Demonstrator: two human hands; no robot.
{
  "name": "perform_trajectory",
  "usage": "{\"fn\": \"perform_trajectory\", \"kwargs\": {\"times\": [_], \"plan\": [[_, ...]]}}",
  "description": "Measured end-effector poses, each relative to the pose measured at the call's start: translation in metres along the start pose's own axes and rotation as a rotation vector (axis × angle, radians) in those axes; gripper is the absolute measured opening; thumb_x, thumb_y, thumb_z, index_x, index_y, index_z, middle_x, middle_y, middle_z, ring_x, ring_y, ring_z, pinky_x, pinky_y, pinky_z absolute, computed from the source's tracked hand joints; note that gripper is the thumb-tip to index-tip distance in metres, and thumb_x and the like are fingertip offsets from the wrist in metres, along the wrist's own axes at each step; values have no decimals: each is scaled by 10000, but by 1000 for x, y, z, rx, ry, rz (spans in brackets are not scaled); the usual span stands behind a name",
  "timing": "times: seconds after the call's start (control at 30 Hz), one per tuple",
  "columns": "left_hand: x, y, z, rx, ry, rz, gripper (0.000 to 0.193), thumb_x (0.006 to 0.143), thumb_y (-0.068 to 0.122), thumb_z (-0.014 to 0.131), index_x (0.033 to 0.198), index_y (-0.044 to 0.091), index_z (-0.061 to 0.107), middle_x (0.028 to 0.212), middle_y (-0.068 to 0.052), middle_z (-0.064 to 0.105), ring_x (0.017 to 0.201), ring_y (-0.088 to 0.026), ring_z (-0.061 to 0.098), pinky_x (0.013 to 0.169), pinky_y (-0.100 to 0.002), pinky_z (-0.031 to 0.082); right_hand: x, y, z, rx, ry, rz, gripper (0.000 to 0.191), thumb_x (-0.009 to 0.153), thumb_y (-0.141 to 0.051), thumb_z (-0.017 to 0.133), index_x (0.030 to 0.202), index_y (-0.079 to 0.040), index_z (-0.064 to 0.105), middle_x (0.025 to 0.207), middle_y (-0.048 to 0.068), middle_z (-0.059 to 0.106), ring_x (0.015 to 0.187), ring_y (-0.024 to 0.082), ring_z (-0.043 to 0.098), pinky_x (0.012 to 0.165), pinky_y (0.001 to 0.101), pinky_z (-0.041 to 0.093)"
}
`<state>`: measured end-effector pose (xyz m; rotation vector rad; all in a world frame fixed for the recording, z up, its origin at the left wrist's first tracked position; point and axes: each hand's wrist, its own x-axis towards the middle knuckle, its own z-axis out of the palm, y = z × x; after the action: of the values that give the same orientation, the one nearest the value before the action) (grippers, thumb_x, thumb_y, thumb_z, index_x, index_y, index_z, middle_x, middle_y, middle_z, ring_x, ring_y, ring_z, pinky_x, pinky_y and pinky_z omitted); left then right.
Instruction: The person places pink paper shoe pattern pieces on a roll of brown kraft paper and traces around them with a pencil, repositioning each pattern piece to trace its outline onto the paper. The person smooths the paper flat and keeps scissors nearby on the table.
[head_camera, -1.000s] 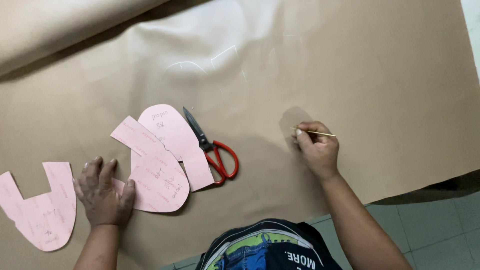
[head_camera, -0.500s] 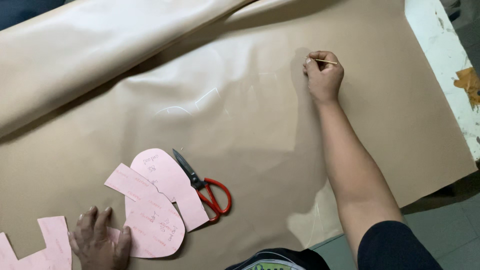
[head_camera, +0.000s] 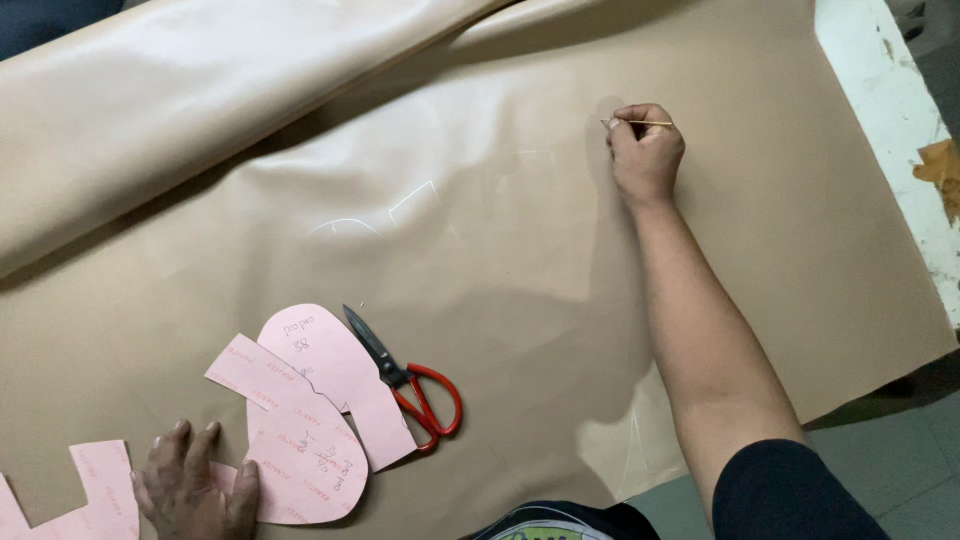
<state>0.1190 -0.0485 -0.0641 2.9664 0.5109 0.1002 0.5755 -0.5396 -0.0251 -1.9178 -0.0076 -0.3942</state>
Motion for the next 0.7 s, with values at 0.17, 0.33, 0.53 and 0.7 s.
{"fn": "perform_trajectory", "kwargs": {"times": [0.17,0.33,0.53,0.7], "plan": [[-5,14,-7,-114,106,4,788,853,620,542,1475,136,521,1565,-198,407,1546,-406,305,1277,-683,101,-7,3,-14,286,-5,176,75,968,-33,646,1014,-30,588,857,44,681,712,98,644,619,243,547],[4,8,-11,-70,129,135,752,886,612,546,1433,96,539,1474,-231,445,1390,-396,412,1219,-593,262,-56,15,-70,314,103,296,90,995,-10,613,1061,-48,566,902,46,662,740,94,662,640,249,573],[16,12,2,74,263,307,616,805,520,658,1286,136,625,1384,-249,512,1359,-424,480,1151,-618,412,-86,44,-182,-84,292,296,82,1054,31,613,1076,-43,584,995,50,678,833,87,683,688,241,583],[33,22,2,-38,285,398,604,805,492,674,1292,147,581,1375,-247,508,1346,-442,479,1128,-618,437,-63,66,-242,113,437,258,126,1006,45,629,1052,-45,554,924,59,663,721,91,652,608,237,552]]}}
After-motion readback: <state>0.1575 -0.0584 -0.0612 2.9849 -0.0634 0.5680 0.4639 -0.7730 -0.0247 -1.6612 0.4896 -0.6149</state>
